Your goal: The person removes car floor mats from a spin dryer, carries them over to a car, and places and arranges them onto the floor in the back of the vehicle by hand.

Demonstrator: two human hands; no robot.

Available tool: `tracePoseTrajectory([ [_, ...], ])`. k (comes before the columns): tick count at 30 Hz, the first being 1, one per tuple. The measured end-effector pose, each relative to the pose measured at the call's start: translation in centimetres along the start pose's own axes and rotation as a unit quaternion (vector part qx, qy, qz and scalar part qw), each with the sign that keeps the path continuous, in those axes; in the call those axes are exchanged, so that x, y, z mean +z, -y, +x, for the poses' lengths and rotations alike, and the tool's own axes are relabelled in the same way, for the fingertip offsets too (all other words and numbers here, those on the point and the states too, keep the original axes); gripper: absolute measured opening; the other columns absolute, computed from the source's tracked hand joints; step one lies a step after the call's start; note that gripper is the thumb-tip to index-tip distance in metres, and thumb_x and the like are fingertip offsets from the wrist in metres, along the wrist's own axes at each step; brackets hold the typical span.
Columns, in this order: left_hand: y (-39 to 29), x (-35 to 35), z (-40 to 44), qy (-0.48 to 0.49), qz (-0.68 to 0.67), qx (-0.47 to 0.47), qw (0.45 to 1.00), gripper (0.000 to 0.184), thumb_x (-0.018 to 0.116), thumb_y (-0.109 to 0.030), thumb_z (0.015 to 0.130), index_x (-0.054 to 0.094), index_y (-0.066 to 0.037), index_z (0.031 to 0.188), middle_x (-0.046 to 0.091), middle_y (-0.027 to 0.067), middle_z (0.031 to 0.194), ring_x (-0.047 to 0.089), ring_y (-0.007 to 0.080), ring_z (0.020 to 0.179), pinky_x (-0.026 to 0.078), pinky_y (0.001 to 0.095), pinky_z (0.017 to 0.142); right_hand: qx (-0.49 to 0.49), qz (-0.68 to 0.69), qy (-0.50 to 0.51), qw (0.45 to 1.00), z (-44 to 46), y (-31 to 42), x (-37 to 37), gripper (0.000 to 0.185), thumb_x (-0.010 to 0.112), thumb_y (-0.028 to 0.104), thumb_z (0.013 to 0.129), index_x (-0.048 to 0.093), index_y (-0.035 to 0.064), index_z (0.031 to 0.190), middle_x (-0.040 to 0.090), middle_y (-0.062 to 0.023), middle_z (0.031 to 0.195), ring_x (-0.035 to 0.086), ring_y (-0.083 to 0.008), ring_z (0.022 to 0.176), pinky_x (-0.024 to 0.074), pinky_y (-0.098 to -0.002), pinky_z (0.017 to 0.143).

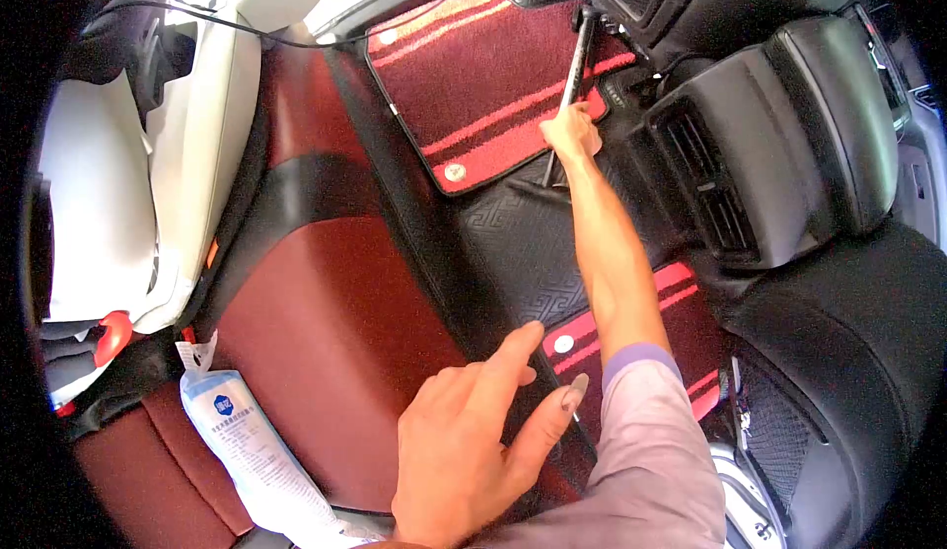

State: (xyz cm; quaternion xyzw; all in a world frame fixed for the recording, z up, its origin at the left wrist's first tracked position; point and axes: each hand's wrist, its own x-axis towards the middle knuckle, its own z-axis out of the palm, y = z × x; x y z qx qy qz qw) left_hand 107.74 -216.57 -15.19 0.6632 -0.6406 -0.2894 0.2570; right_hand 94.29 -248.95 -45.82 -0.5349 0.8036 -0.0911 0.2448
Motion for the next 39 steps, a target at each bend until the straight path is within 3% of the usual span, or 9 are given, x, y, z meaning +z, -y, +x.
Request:
tracePoseTrajectory([
  [3, -0.7, -1.0, 0.3, 0.04, 0.007, -0.001, 0.999, 0.05, 0.076, -0.038, 0.089, 0.067, -0.007, 0.128, 0.07, 0.008, 0.086, 0.066, 0.0259, 0.075, 0.052, 0.0379, 0.07, 0.007, 0.13, -0.025, 0.991, -1.8, 0.9, -0.9, 0.041, 0.07, 0.033, 0.072, 0.074, 0.0013, 0.098, 0.075, -0.0239, 0.103, 0.07, -0.0398, 0.109, 0.0525, -0.0468, 0.095],
  [11, -1.2, -1.2, -0.2, 0.031, -0.037, -0.025, 0.999, 0.052, 0.074, -0.035, 0.089, 0.062, -0.011, 0.134, 0.07, 0.0126, 0.098, 0.064, 0.0334, 0.091, 0.051, 0.0422, 0.082, 0.08, 0.378, -0.166, 0.907, 1.1, 5.6, 1.4, 0.057, 0.066, 0.031, 0.081, 0.057, -0.0092, 0.12, 0.068, -0.0339, 0.111, 0.067, -0.0477, 0.106, 0.0506, -0.0508, 0.1],
  [16, -0.1, -0.5, 0.1, 0.013, -0.002, 0.007, 1.0, 0.054, 0.075, -0.039, 0.09, 0.065, -0.007, 0.131, 0.07, 0.0095, 0.088, 0.066, 0.0278, 0.076, 0.052, 0.0387, 0.07, 0.028, 0.253, -0.087, 0.963, 6.8, 9.3, -0.1, 0.1, 0.062, 0.064, 0.089, 0.029, -0.0137, 0.144, 0.053, -0.0362, 0.14, 0.05, -0.0521, 0.132, 0.046, -0.0557, 0.105],
  [20, 0.1, -0.9, -0.1, 0.016, -0.041, -0.038, 0.998, 0.055, 0.073, -0.036, 0.09, 0.06, -0.01, 0.136, 0.07, 0.0133, 0.098, 0.064, 0.0346, 0.092, 0.051, 0.0431, 0.082, -0.083, 0.132, -0.079, 0.985, 3.9, 3.8, 3.5, 0.08, 0.056, 0.052, 0.094, 0.044, -0.0145, 0.137, 0.062, -0.0386, 0.125, 0.061, -0.0506, 0.119, 0.0482, -0.0539, 0.101],
  [26, -0.7, -1.5, 0.1, 0.022, 0.005, -0.021, 1.0, 0.056, 0.073, -0.037, 0.091, 0.06, -0.009, 0.136, 0.067, 0.0126, 0.092, 0.063, 0.032, 0.084, 0.051, 0.0423, 0.077, -0.35, -0.106, -0.083, 0.927, -22.3, -13.3, 5.1, 0.057, 0.063, 0.031, 0.095, 0.052, 0.0032, 0.144, 0.05, -0.0241, 0.148, 0.045, -0.0431, 0.138, 0.0346, -0.0576, 0.112],
  [30, -0.5, -0.5, -0.1, 0.019, 0.044, 0.001, 0.999, 0.056, 0.074, -0.04, 0.09, 0.062, -0.007, 0.133, 0.063, 0.011, 0.078, 0.061, 0.0302, 0.071, 0.048, 0.0416, 0.066, -0.273, -0.101, 0.055, 0.955, -34.6, -19.0, 1.7, 0.054, 0.062, 0.03, 0.099, 0.052, 0.001, 0.144, 0.046, -0.0235, 0.153, 0.042, -0.0407, 0.141, 0.0311, -0.055, 0.116],
  [33, -0.8, -0.4, -0.1, 0.014, 0.059, -0.004, 0.998, 0.053, 0.073, -0.038, 0.091, 0.062, -0.006, 0.132, 0.065, 0.0131, 0.08, 0.062, 0.0329, 0.074, 0.05, 0.0436, 0.068, 0.026, 0.217, 0.378, 0.899, -39.1, -26.5, -0.9, 0.058, 0.044, 0.044, 0.11, 0.05, -0.0019, 0.146, 0.061, -0.0211, 0.138, 0.058, -0.0283, 0.129, 0.0423, -0.0414, 0.11],
  [37, -1.2, -0.5, 0.4, -0.004, 0.056, -0.001, 0.998, 0.044, 0.069, -0.037, 0.094, 0.064, -0.005, 0.124, 0.068, 0.0171, 0.084, 0.067, 0.0373, 0.079, 0.052, 0.0491, 0.07, 0.026, 0.482, 0.296, 0.824, -49.6, -21.1, -16.7, 0.07, 0.042, 0.05, 0.109, 0.039, -0.0037, 0.154, 0.057, -0.022, 0.145, 0.057, -0.032, 0.133, 0.0423, -0.0424, 0.113],
  [39, -1.1, -0.4, 0.5, -0.029, 0.061, 0.01, 0.998, 0.043, 0.068, -0.037, 0.095, 0.064, -0.004, 0.121, 0.07, 0.0185, 0.085, 0.069, 0.0381, 0.079, 0.054, 0.05, 0.07, -0.077, 0.325, 0.276, 0.901, -55.3, -21.9, -21.7, 0.069, 0.057, 0.039, 0.103, 0.039, -0.0045, 0.153, 0.055, -0.0243, 0.147, 0.056, -0.0348, 0.134, 0.0405, -0.0443, 0.115],
])
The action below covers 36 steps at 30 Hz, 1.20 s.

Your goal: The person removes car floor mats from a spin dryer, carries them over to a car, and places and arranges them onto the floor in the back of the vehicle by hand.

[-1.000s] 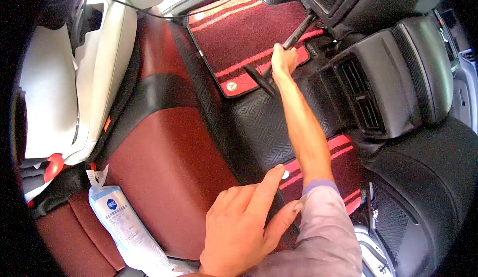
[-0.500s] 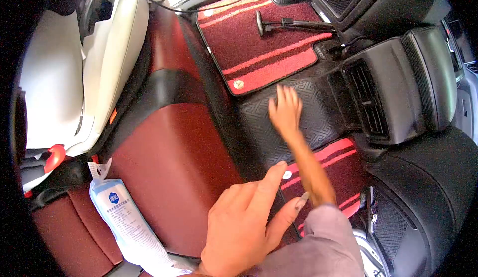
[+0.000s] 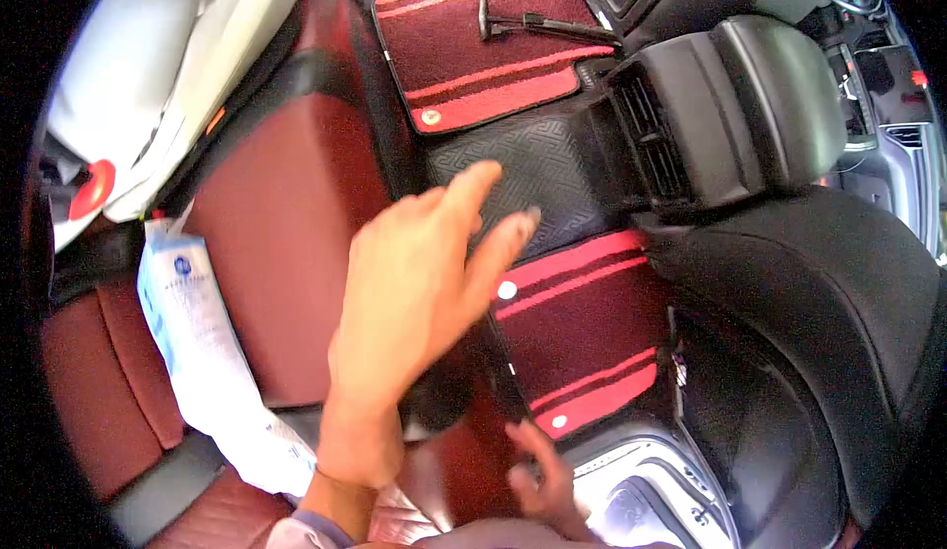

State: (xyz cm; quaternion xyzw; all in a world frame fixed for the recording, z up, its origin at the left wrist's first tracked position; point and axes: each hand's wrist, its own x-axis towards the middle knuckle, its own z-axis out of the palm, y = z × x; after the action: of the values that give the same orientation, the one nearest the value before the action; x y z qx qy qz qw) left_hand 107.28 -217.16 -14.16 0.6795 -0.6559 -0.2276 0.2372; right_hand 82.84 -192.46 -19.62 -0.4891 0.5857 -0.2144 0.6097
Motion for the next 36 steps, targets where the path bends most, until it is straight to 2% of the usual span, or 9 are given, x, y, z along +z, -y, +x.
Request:
tracePoseTrajectory([
  [3, 0.8, 0.4, 0.7, -0.043, 0.003, 0.027, 0.999, 0.046, 0.068, -0.041, 0.094, 0.066, -0.002, 0.119, 0.072, 0.0213, 0.088, 0.071, 0.0406, 0.082, 0.056, 0.0511, 0.073, -0.05, -0.3, -0.062, 0.951, -5.2, 0.8, 3.0, 0.068, 0.069, 0.025, 0.094, 0.044, -0.0079, 0.148, 0.056, -0.0303, 0.141, 0.057, -0.0471, 0.128, 0.0448, -0.0484, 0.109],
  [7, 3.0, 2.9, 3.0, -0.181, 0.015, 0.143, 0.973, 0.037, 0.067, -0.039, 0.095, 0.072, -0.007, 0.112, 0.074, 0.0197, 0.085, 0.073, 0.0393, 0.086, 0.058, 0.0506, 0.078, -0.163, -0.343, -0.133, 0.916, -4.9, 0.2, 4.5, 0.056, 0.065, 0.016, 0.095, 0.048, -0.0109, 0.142, 0.058, -0.0311, 0.135, 0.059, -0.0482, 0.119, 0.0474, -0.0521, 0.103],
  [9, 3.9, 3.2, 4.8, -0.236, -0.027, 0.048, 0.97, 0.032, 0.066, -0.036, 0.095, 0.074, -0.01, 0.113, 0.075, 0.018, 0.09, 0.074, 0.0363, 0.089, 0.058, 0.0482, 0.08, -0.251, -0.384, -0.167, 0.872, -4.7, 0.0, 4.6, 0.047, 0.062, 0.011, 0.097, 0.053, -0.0073, 0.139, 0.06, -0.0263, 0.136, 0.061, -0.0438, 0.12, 0.0482, -0.049, 0.104],
  [13, 3.1, 4.1, 0.0, -0.528, -0.181, 0.12, 0.821, 0.026, 0.073, -0.028, 0.093, 0.077, -0.01, 0.112, 0.076, 0.0175, 0.112, 0.074, 0.0343, 0.098, 0.057, 0.0398, 0.083, -0.322, -0.371, -0.279, 0.825, -4.5, -1.9, 4.6, 0.043, 0.062, 0.013, 0.098, 0.056, -0.0026, 0.138, 0.059, -0.0229, 0.138, 0.058, -0.0416, 0.121, 0.0452, -0.0501, 0.104],
  [17, -1.3, 8.1, -19.7, -0.441, -0.099, 0.205, 0.868, 0.02, 0.071, -0.004, 0.091, 0.072, -0.003, 0.111, 0.074, 0.0126, 0.105, 0.068, 0.0302, 0.096, 0.052, 0.0414, 0.089, -0.359, -0.334, -0.329, 0.807, -3.9, -3.8, 4.9, 0.038, 0.059, 0.008, 0.098, 0.059, -0.001, 0.134, 0.063, -0.0197, 0.131, 0.061, -0.0362, 0.117, 0.0458, -0.0467, 0.1],
  [25, -7.6, 10.3, -56.0, -0.346, -0.161, -0.021, 0.924, 0.034, 0.065, -0.009, 0.096, 0.064, 0.002, 0.129, 0.062, 0.0204, 0.118, 0.056, 0.0371, 0.112, 0.044, 0.0452, 0.1, -0.275, -0.344, -0.408, 0.799, -7.5, -2.6, 5.3, 0.04, 0.054, 0.023, 0.104, 0.054, 0.0021, 0.138, 0.064, -0.0188, 0.128, 0.059, -0.0368, 0.115, 0.0447, -0.0494, 0.097],
  [27, -7.9, 10.0, -61.1, -0.311, -0.108, 0.046, 0.943, 0.033, 0.066, -0.008, 0.095, 0.065, 0.001, 0.127, 0.062, 0.0201, 0.118, 0.057, 0.0367, 0.11, 0.044, 0.0458, 0.098, -0.331, -0.293, -0.404, 0.801, -12.2, -3.7, 5.8, 0.047, 0.057, 0.03, 0.103, 0.052, 0.0012, 0.14, 0.061, -0.0216, 0.132, 0.057, -0.0392, 0.119, 0.0424, -0.052, 0.1],
  [33, -5.0, 14.3, -84.7, -0.031, -0.094, 0.07, 0.993, 0.03, 0.066, -0.012, 0.092, 0.07, -0.012, 0.123, 0.068, 0.0134, 0.108, 0.064, 0.0319, 0.104, 0.048, 0.044, 0.092, -0.239, -0.224, -0.35, 0.878, -38.6, -20.0, 11.4, 0.041, 0.058, 0.029, 0.1, 0.058, 0.0021, 0.131, 0.065, -0.0216, 0.124, 0.06, -0.0406, 0.114, 0.0442, -0.05, 0.1],
  [36, -2.2, 14.9, -97.9, 0.055, -0.144, -0.155, 0.976, 0.032, 0.064, -0.015, 0.093, 0.068, -0.012, 0.124, 0.074, 0.0164, 0.095, 0.073, 0.032, 0.089, 0.056, 0.0437, 0.082, -0.001, -0.222, -0.254, 0.941, -54.3, -36.3, 12.8, 0.035, 0.055, 0.029, 0.098, 0.065, 0.0028, 0.12, 0.07, -0.0207, 0.115, 0.066, -0.0397, 0.107, 0.0503, -0.0487, 0.094],
])
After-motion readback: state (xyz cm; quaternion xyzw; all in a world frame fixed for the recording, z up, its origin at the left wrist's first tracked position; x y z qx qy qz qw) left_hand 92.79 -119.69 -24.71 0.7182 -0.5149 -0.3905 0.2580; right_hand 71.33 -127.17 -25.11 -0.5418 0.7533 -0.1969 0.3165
